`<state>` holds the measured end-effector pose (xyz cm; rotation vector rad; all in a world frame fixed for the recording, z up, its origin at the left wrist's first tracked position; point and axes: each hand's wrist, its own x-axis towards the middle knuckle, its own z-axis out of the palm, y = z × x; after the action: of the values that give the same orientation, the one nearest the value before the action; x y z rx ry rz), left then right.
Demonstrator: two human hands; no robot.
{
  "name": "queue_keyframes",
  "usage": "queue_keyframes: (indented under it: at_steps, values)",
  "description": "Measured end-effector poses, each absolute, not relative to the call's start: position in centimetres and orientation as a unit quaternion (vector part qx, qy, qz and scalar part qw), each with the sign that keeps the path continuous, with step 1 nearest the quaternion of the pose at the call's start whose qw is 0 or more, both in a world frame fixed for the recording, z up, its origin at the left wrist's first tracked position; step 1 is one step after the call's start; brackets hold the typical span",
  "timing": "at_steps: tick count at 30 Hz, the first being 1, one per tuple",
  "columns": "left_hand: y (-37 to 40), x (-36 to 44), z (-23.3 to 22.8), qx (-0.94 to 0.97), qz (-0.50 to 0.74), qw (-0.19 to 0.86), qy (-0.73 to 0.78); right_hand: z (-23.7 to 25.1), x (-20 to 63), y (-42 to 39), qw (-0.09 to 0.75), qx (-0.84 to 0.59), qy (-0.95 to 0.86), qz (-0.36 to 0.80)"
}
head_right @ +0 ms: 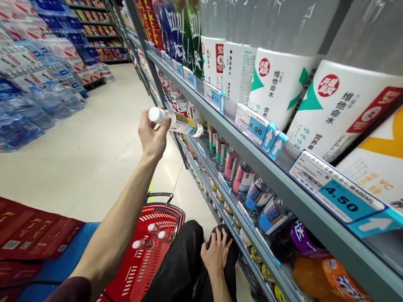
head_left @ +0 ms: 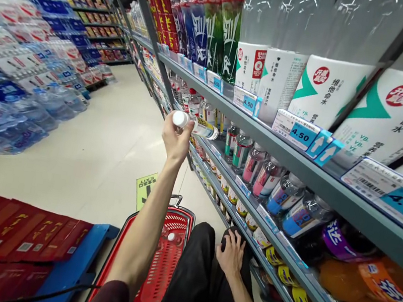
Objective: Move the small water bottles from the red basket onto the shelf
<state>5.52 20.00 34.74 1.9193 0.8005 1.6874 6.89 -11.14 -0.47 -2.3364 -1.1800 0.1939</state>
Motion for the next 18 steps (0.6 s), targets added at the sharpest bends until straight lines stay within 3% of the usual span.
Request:
queue_keyframes:
  at_steps: [18]
  values:
    - [27.0, 12.7, 36.3, 0.833, 0.446, 0.176, 0.276, -1.0, 6.6, -10.2, 0.252, -0.859, -0.442, 0.059]
